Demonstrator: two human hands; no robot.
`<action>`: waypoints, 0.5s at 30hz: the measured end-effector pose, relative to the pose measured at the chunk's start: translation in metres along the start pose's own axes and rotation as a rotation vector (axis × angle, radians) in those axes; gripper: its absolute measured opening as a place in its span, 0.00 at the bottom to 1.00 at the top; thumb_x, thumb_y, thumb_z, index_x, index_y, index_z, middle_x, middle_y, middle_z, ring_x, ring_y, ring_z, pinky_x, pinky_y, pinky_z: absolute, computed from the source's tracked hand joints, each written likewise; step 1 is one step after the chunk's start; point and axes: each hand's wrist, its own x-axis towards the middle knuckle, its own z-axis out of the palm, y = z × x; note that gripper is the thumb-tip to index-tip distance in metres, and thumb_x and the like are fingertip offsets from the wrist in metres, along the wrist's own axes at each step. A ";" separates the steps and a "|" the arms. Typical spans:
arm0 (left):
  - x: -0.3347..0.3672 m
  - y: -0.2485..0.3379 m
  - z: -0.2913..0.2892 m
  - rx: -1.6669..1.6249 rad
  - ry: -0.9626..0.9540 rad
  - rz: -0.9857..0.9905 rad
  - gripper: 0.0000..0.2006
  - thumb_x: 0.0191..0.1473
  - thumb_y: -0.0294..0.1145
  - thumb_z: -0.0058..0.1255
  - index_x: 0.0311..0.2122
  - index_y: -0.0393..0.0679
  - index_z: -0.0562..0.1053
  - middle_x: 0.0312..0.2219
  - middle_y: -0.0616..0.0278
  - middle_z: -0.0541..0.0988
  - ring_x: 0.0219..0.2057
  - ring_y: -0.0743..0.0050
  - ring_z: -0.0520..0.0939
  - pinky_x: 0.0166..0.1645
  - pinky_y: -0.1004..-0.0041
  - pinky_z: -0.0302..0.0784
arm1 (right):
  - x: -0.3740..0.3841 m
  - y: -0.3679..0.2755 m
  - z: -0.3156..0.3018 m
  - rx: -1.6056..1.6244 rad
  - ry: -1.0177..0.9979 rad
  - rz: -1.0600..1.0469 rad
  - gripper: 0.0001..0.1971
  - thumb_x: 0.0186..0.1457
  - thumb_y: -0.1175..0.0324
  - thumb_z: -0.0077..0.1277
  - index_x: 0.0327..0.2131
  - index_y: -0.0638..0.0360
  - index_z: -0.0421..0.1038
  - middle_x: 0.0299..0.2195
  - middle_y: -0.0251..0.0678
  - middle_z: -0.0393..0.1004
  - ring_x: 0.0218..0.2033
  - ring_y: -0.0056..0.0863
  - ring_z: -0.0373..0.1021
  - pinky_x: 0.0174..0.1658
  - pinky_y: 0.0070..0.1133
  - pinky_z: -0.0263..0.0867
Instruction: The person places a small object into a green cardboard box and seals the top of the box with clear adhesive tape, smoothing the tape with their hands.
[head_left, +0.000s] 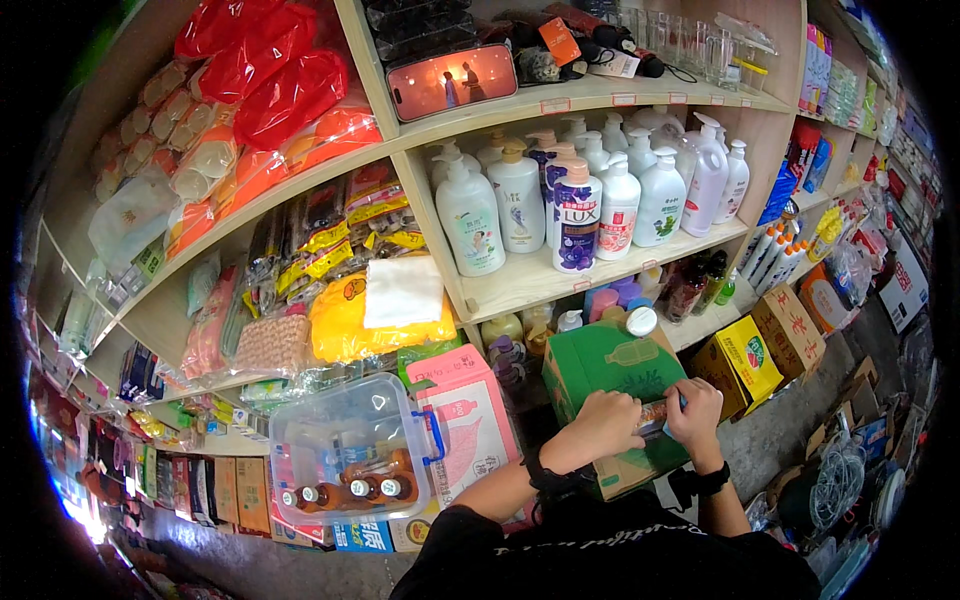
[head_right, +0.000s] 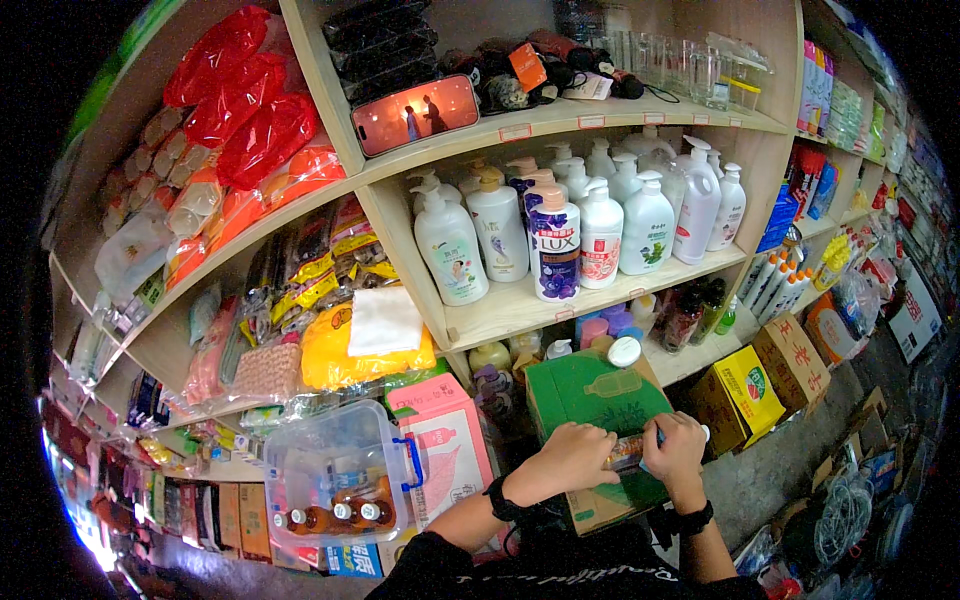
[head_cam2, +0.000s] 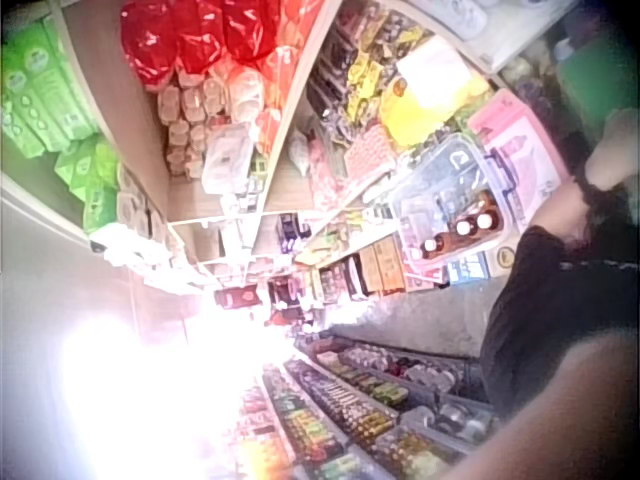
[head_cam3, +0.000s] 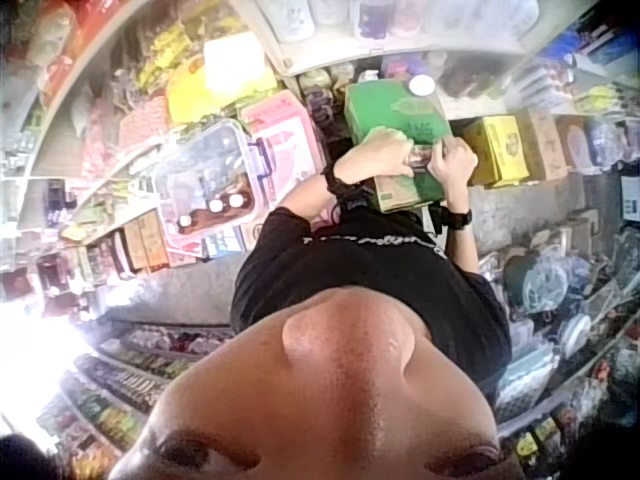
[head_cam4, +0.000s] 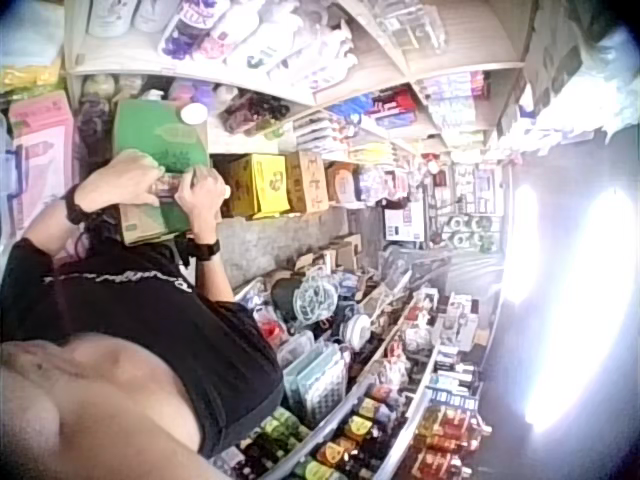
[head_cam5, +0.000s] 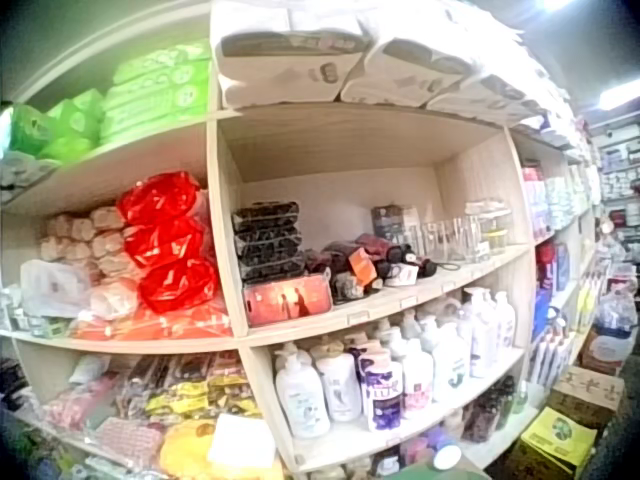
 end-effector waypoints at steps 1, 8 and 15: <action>0.000 0.000 0.000 0.000 -0.001 -0.002 0.27 0.47 0.49 0.71 0.39 0.33 0.80 0.30 0.47 0.84 0.37 0.45 0.87 0.44 0.54 0.83 | 0.000 0.000 0.000 0.003 0.000 0.002 0.09 0.52 0.69 0.54 0.22 0.59 0.77 0.22 0.45 0.78 0.26 0.48 0.75 0.32 0.37 0.70; 0.001 -0.002 0.003 0.008 -0.017 -0.007 0.27 0.47 0.50 0.71 0.41 0.32 0.80 0.31 0.47 0.84 0.37 0.45 0.87 0.44 0.54 0.83 | 0.001 -0.002 -0.001 0.013 -0.008 -0.004 0.09 0.52 0.69 0.54 0.22 0.59 0.77 0.23 0.45 0.78 0.26 0.48 0.75 0.32 0.37 0.70; 0.001 -0.001 0.002 0.013 -0.008 0.002 0.28 0.47 0.50 0.71 0.41 0.33 0.80 0.31 0.47 0.84 0.37 0.45 0.87 0.44 0.54 0.83 | 0.001 -0.003 -0.002 0.005 0.000 -0.008 0.09 0.52 0.69 0.54 0.22 0.59 0.77 0.23 0.45 0.78 0.26 0.47 0.76 0.31 0.37 0.70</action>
